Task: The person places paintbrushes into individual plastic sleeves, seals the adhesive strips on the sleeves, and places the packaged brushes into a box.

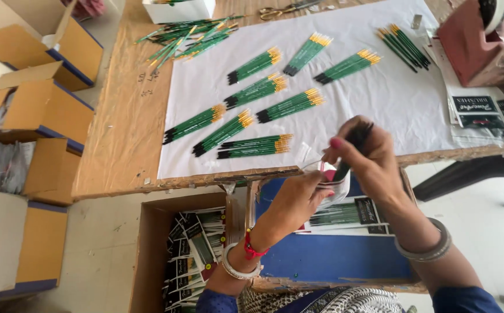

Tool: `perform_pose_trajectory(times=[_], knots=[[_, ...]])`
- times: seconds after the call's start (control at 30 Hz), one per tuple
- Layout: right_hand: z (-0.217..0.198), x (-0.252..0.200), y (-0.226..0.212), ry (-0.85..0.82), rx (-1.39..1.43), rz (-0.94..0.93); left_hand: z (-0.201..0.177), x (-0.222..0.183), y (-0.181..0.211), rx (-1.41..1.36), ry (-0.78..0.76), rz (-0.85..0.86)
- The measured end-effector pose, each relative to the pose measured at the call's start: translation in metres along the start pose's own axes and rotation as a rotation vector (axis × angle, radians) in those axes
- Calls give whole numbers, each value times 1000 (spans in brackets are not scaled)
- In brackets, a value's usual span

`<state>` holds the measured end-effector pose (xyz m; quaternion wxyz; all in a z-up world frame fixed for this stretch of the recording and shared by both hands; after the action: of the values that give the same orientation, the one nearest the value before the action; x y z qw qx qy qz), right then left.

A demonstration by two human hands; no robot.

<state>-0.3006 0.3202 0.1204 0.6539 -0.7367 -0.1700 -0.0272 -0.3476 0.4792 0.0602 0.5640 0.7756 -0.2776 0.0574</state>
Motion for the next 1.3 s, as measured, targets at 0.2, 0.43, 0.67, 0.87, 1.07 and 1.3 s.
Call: perform_pose_trajectory(times=[0.2, 0.43, 0.67, 0.87, 1.07, 1.3], knots=[[5, -11, -43, -216, -720, -465, -13, -4, 29, -19, 87, 132], [-16, -81, 45, 274, -220, -429, -27, -15, 25, 55, 78, 219], [-32, -115, 212, -64, -312, 177, -12, -17, -2, -187, 88, 436], [-24, -122, 235, -165, -116, 481, -5, -27, -2, -353, 202, 303], [-9, -143, 197, -186, -129, 630, 20, -35, -50, -516, 146, -13], [-28, -144, 194, -379, -356, 449, 19, -30, -47, -472, 251, -306]])
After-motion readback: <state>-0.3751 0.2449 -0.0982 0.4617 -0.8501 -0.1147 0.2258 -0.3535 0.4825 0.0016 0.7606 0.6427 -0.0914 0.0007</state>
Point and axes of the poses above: each hand's wrist, its own x-axis towards the middle knuckle, its own z-axis out of the palm, y = z × x, the point moved 2 cm from there along x, towards the middle knuckle, and after that the axes turned 15 degrees about -x, right-handed, at the moved point
